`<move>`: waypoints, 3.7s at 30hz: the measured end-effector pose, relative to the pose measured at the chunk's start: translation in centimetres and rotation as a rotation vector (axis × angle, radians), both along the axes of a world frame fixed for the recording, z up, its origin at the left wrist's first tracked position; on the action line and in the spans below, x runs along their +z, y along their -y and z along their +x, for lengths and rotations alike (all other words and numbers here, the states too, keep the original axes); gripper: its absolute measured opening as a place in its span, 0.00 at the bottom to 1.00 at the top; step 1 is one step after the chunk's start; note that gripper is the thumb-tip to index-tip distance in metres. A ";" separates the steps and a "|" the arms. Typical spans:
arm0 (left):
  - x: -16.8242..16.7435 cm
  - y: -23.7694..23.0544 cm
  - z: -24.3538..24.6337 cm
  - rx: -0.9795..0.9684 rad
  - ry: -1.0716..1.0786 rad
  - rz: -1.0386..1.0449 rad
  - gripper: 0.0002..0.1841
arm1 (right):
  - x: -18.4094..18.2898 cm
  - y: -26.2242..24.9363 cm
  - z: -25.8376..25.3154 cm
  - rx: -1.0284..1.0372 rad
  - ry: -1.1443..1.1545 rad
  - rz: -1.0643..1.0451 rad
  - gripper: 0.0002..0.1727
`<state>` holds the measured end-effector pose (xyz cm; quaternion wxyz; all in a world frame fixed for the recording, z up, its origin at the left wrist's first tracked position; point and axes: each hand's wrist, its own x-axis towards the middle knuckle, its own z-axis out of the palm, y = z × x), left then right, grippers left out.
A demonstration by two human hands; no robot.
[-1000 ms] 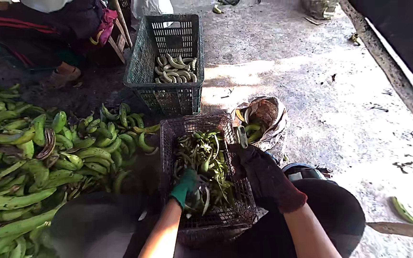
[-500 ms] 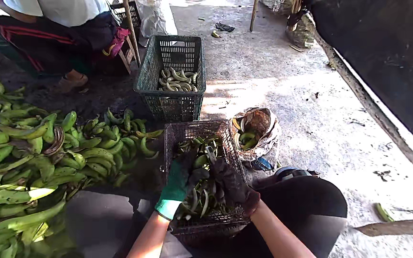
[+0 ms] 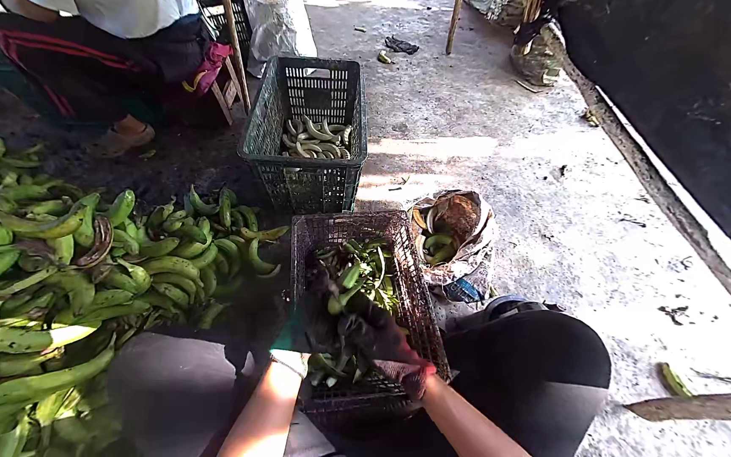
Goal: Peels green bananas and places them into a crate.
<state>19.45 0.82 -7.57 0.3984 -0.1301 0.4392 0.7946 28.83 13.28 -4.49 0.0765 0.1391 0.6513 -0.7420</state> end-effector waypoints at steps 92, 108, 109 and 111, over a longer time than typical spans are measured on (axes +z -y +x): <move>0.6 -3.1 -2.5 0.391 -0.101 0.105 0.20 | -4.1 -1.2 -3.2 -0.203 -0.385 1.102 0.21; 1.0 0.2 -3.8 0.264 -0.212 0.089 0.20 | -2.3 -2.8 -4.1 -0.001 -0.133 0.907 0.23; 0.4 0.6 -4.2 0.288 -0.190 0.171 0.20 | -2.8 -1.9 -2.8 -0.006 -0.298 0.978 0.22; -0.1 1.0 -4.4 0.279 -0.175 0.198 0.21 | -3.6 -0.5 -1.4 -0.009 -0.553 1.097 0.21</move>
